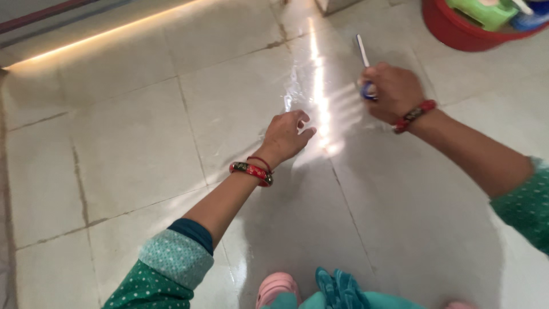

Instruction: The person uses a squeegee to move water across a tiled floor toward a drain, then moves a red bucket containing cleaning supplies and uses the squeegee to clean around the corner of a wall.

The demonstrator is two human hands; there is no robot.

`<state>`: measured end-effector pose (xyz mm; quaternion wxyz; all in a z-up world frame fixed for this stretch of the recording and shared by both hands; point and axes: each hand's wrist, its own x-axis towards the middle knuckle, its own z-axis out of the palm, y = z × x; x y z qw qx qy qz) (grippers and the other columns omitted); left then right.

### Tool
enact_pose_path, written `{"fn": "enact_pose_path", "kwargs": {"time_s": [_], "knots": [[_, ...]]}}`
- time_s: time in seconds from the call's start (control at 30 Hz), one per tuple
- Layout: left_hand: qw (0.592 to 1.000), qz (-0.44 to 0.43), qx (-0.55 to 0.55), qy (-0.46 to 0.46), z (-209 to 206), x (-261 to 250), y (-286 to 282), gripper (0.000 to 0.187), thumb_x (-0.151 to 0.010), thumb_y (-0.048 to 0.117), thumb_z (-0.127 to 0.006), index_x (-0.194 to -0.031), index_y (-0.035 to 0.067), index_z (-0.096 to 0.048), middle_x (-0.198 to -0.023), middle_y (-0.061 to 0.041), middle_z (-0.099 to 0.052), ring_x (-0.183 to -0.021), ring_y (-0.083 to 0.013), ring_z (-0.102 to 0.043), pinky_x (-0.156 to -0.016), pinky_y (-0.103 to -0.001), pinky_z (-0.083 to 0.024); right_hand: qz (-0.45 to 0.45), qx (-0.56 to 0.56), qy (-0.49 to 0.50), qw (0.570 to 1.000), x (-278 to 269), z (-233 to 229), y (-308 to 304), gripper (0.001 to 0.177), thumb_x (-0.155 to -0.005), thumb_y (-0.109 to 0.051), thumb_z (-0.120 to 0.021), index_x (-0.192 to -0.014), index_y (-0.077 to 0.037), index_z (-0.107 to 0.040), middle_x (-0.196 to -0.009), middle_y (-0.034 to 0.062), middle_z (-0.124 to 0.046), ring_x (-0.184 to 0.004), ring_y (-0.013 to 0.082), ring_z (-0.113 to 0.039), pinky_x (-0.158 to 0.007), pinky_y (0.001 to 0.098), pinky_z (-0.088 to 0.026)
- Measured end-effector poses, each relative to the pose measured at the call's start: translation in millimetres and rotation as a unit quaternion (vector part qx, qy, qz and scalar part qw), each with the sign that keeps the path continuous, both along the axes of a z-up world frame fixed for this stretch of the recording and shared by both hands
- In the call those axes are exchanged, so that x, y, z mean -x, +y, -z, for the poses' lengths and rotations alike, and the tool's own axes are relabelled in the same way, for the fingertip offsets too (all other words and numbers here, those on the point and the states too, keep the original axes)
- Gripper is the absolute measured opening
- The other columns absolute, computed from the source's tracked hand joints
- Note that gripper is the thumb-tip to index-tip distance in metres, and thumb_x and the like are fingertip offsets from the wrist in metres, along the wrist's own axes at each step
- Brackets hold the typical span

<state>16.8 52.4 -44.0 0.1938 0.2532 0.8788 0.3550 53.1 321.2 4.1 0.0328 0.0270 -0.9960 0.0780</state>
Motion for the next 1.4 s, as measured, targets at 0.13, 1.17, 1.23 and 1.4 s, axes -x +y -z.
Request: {"fn": "enact_pose_path", "kwargs": {"time_s": [0.13,1.17,1.23,1.4], "knots": [[0.999,0.02,-0.014,-0.027,-3.3,-3.9,27.9,0.038,-0.087,0.035,-0.073,-0.111,0.006,-0.071,-0.102,-0.013,-0.075,-0.095,-0.0264,-0.073,-0.087,-0.041,-0.057,0.121,-0.135,-0.101,0.978,-60.1,6.2,82.6,0.026,-0.083,-0.018,-0.066,-0.108,-0.021,-0.073,-0.094,0.0153,-0.068,-0.082,0.0354,-0.069,-0.07,0.0471,-0.056],[1.0,-0.022,-0.018,0.011,-36.6,2.6,0.4,0.027,-0.089,0.026,-0.071,-0.106,0.005,-0.075,-0.092,-0.012,-0.079,-0.084,-0.0265,-0.076,-0.084,-0.039,-0.057,0.085,0.023,-0.037,0.995,-42.1,37.5,20.0,0.036,-0.08,-0.007,-0.064,-0.116,-0.013,-0.065,-0.096,0.02,-0.067,-0.087,0.0399,-0.066,-0.074,0.0504,-0.053],[1.0,-0.009,-0.02,0.004,-36.5,-0.9,9.5,0.028,-0.088,0.027,-0.072,-0.106,0.005,-0.075,-0.092,-0.012,-0.079,-0.086,-0.0267,-0.075,-0.085,-0.039,-0.057,0.122,-0.029,-0.058,0.99,-84.9,36.4,72.1,0.033,-0.083,-0.008,-0.064,-0.115,-0.013,-0.065,-0.097,0.0189,-0.068,-0.089,0.0381,-0.066,-0.077,0.0497,-0.054],[0.996,0.084,-0.021,-0.01,-31.8,-20.6,50.6,0.034,-0.088,0.03,-0.071,-0.111,0.006,-0.073,-0.098,-0.011,-0.08,-0.093,-0.0269,-0.077,-0.088,-0.039,-0.058,0.314,-0.128,-0.074,0.938,-210.2,43.2,175.0,0.034,-0.083,-0.014,-0.066,-0.117,-0.013,-0.068,-0.089,0.0177,-0.07,-0.082,0.0359,-0.07,-0.074,0.0469,-0.057]]}}
